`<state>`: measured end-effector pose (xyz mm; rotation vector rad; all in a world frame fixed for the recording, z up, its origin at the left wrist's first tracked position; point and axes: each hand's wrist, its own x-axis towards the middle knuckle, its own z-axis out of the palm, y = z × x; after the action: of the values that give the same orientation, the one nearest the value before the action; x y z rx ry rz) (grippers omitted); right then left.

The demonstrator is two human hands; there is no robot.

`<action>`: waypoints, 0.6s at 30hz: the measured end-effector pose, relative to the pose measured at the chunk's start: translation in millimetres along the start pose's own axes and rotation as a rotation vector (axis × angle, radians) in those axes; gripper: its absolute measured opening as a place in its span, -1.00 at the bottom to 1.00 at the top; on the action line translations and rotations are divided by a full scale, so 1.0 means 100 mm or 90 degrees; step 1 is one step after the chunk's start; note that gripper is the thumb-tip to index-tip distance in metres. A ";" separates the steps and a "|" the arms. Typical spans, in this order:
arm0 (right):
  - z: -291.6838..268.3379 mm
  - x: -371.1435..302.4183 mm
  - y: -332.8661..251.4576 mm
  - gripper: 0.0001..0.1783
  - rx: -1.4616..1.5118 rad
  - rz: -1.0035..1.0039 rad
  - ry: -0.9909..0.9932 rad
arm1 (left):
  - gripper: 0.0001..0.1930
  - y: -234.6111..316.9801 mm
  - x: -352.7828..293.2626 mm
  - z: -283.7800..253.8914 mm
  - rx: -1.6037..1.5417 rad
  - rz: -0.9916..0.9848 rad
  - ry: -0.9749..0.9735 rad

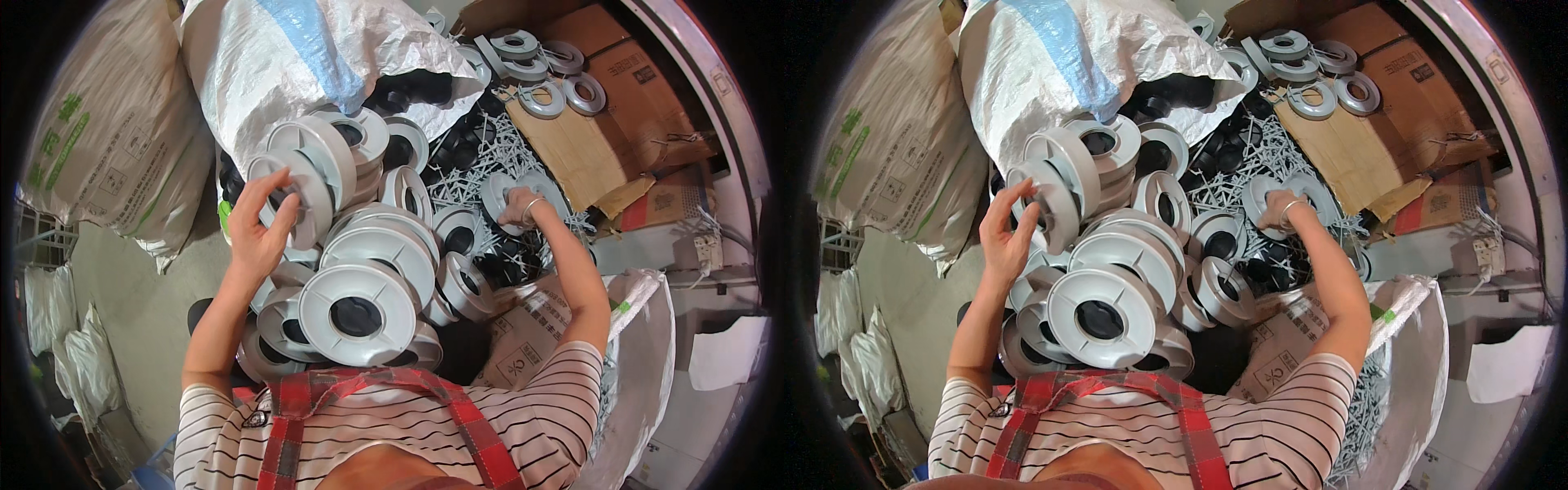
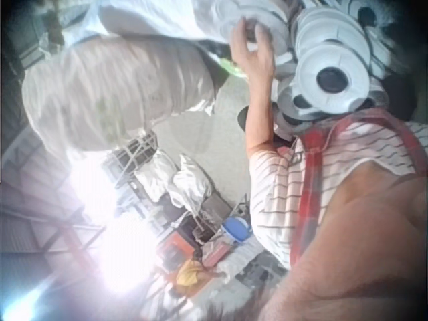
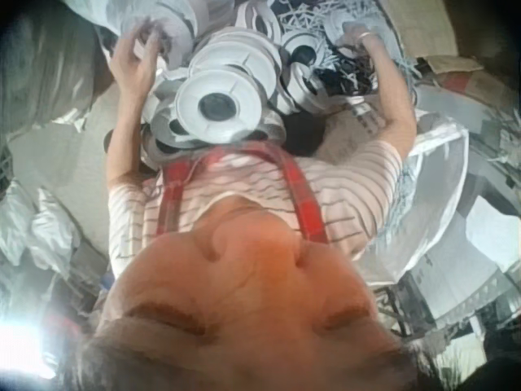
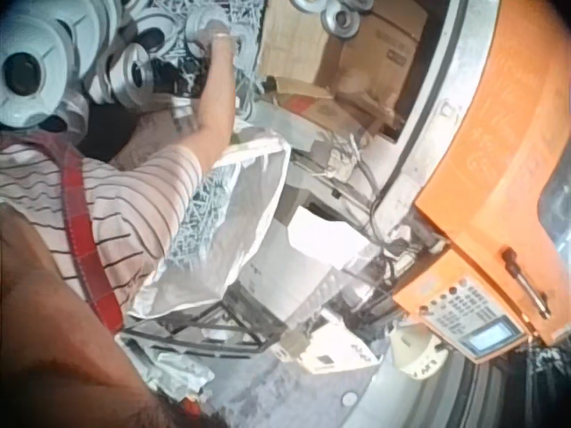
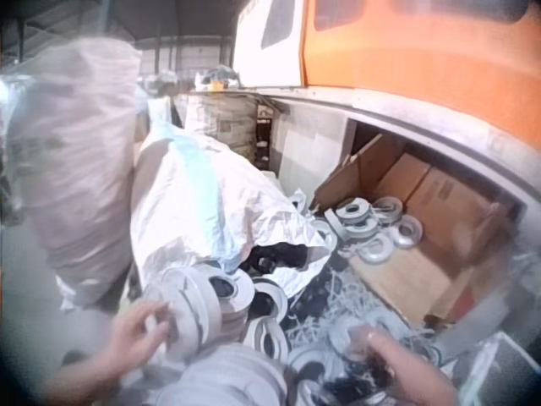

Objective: The person sits on the floor and repeatedly picks up gray circular plastic parts and black rubber inserts, pressing the inserts into the center of the parts. The person stacks the assembled units on their lap and continues the process throughout the clip.

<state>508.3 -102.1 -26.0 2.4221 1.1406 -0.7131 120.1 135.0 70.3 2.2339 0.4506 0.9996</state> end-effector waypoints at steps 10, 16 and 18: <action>-1.16 -0.89 -0.99 -0.26 1.017 -0.845 -0.276 | -0.41 0.21 0.49 0.51 -0.702 -0.249 -0.267; -0.62 0.95 -0.62 -0.34 0.417 -0.165 0.389 | -0.60 0.30 0.50 0.43 -0.782 -0.479 -0.134; -0.13 1.42 -0.59 -0.10 0.218 -0.014 0.394 | -0.59 0.23 0.46 0.50 -0.748 -0.456 -0.123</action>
<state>543.0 25.8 -105.4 3.0461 1.3469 -0.1568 188.9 122.1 85.4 0.9630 0.3751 0.4289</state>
